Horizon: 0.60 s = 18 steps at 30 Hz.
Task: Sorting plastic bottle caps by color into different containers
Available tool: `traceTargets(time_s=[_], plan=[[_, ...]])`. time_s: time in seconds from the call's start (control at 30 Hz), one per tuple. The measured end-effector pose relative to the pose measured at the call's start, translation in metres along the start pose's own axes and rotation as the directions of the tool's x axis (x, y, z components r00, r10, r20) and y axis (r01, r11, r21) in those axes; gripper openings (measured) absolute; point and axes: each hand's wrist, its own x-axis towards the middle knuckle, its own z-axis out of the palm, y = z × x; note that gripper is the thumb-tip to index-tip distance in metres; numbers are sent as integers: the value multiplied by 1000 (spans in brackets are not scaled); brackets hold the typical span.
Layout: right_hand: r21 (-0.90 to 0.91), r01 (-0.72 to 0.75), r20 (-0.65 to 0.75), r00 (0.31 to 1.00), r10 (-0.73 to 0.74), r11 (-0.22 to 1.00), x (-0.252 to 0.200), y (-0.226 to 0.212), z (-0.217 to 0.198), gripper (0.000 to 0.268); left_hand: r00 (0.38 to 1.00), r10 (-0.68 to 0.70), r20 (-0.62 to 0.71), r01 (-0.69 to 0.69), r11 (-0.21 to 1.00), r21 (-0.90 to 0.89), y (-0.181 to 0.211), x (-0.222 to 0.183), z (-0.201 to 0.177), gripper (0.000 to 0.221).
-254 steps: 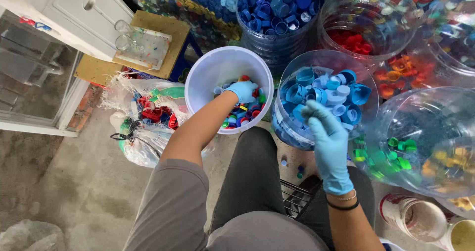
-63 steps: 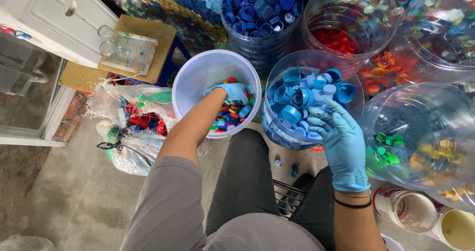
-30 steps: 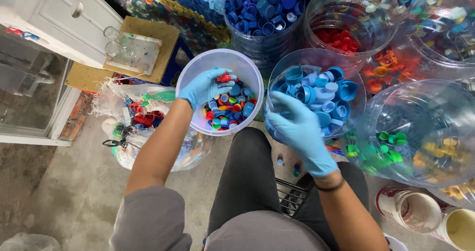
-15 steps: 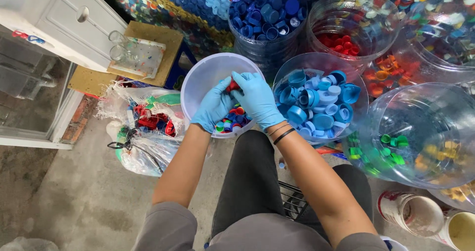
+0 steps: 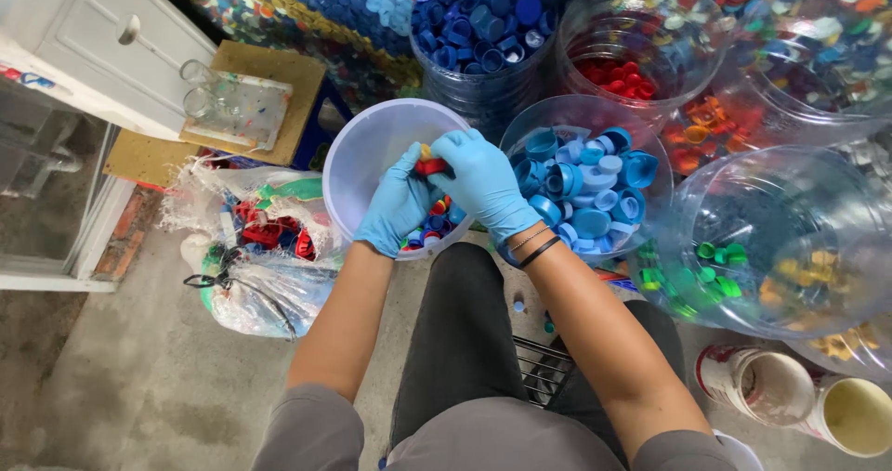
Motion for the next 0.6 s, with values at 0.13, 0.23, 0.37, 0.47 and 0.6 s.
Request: traceTargets(time_s=[0.13, 0.23, 0.37, 0.47, 0.6], plan=[[-118, 69, 16, 998, -68, 991, -1, 28, 26, 36, 999, -26, 45, 26, 1000, 17, -3, 7, -6, 31], [40, 44, 17, 999, -45, 998, -7, 35, 17, 34, 997, -67, 43, 67, 998, 0, -9, 14, -17, 33], [283, -154, -76, 980, 182, 947, -7, 55, -31, 27, 995, -63, 74, 70, 994, -86, -20, 26, -38, 35], [416, -283, -212, 894, 395, 864, -5, 100, -71, 18, 993, -57, 100, 65, 995, -79, -25, 34, -48, 38], [456, -517, -291, 683, 670, 724, -1, 193, -91, 9, 999, -11, -45, 8, 999, -52, -27, 9, -14, 35]])
